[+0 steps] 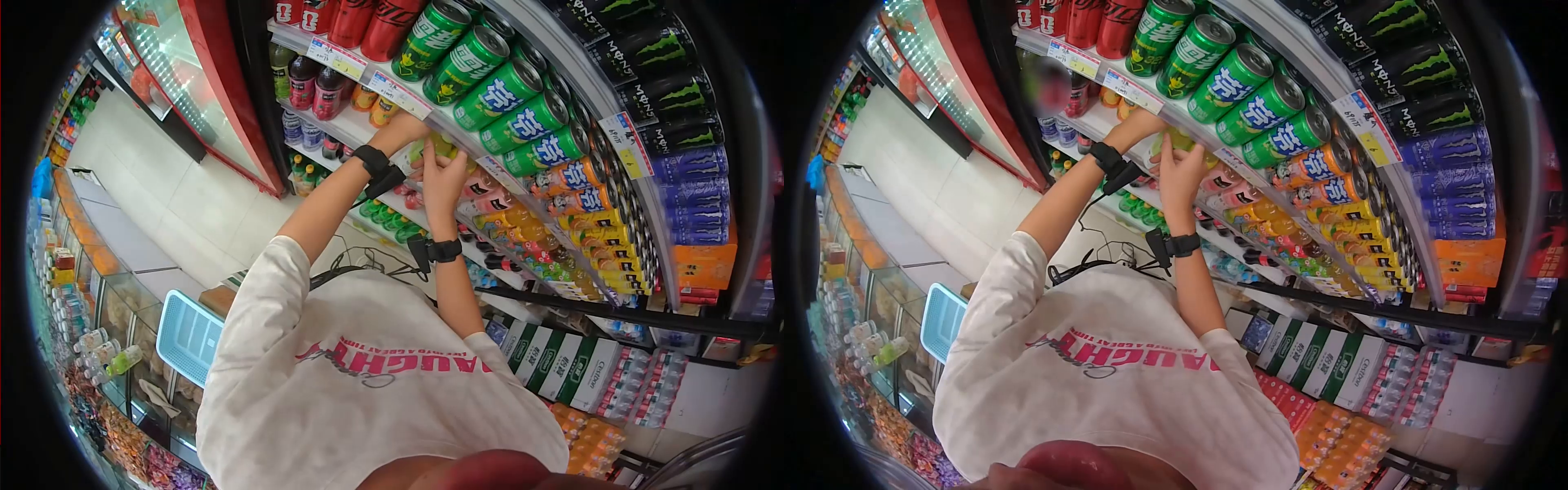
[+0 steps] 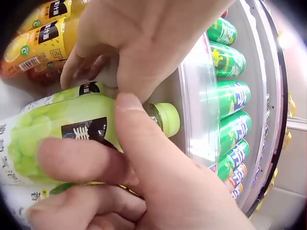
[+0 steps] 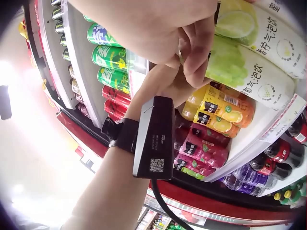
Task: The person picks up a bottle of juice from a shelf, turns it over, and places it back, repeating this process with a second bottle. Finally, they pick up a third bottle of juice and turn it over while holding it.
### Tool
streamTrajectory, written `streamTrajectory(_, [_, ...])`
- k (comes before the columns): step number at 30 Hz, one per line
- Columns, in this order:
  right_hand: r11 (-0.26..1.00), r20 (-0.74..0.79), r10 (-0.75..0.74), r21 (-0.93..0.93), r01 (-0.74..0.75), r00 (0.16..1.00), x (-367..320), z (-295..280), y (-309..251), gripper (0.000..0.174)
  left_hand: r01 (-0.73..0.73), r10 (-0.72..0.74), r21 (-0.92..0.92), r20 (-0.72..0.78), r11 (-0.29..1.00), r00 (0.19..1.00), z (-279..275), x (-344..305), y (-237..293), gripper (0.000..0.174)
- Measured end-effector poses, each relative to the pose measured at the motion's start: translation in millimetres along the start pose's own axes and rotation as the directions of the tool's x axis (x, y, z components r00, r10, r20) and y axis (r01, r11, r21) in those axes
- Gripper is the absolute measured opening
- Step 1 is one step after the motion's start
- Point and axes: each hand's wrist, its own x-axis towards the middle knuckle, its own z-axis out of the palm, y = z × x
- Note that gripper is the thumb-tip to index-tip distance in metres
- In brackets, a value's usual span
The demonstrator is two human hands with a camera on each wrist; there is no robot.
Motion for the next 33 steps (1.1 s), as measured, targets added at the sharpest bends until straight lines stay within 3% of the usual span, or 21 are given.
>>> streamTrajectory(2, [1.0, -0.022, -0.001, -0.01, 0.001, 1.0, 0, -1, 0, 0.04, -0.064, 0.065, -0.094, 0.001, 0.993, 0.998, -5, -1, 7, 0.033])
streamTrajectory(5, [1.0, -0.021, 0.007, 0.012, -0.007, 1.0, 6, -2, 5, 0.038, -0.095, 0.097, -0.092, 0.021, 0.991, 0.995, -20, -4, 22, 0.04])
streamTrajectory(8, [0.999, -0.014, 0.026, 0.042, -0.025, 1.0, 4, -2, 5, 0.038, -0.081, 0.085, -0.351, -0.004, 0.933, 0.996, -28, -11, 23, 0.039])
streamTrajectory(9, [0.998, -0.013, 0.029, 0.052, -0.029, 0.999, 3, -2, 3, 0.038, -0.098, 0.097, -0.261, -0.015, 0.961, 0.995, -28, -11, 18, 0.038])
streamTrajectory(14, [0.997, -0.026, 0.046, 0.07, -0.044, 0.999, 2, -3, 2, 0.043, -0.105, 0.091, -0.312, -0.059, 0.944, 0.994, -16, -16, -6, 0.041])
streamTrajectory(24, [0.997, -0.064, 0.078, -0.01, -0.079, 0.995, 4, 1, 1, 0.036, -0.059, -0.005, -0.369, -0.169, 0.927, 0.986, -16, -29, -3, 0.039])
streamTrajectory(27, [0.997, -0.055, 0.072, 0.004, -0.072, 0.996, 2, 0, 0, 0.039, -0.024, -0.035, -0.426, -0.13, 0.904, 0.991, -11, -30, -11, 0.037])
streamTrajectory(33, [0.994, -0.05, 0.107, 0.022, -0.106, 0.993, 1, -7, -3, 0.043, -0.02, -0.032, -0.312, -0.159, 0.95, 0.987, 4, -31, -13, 0.036])
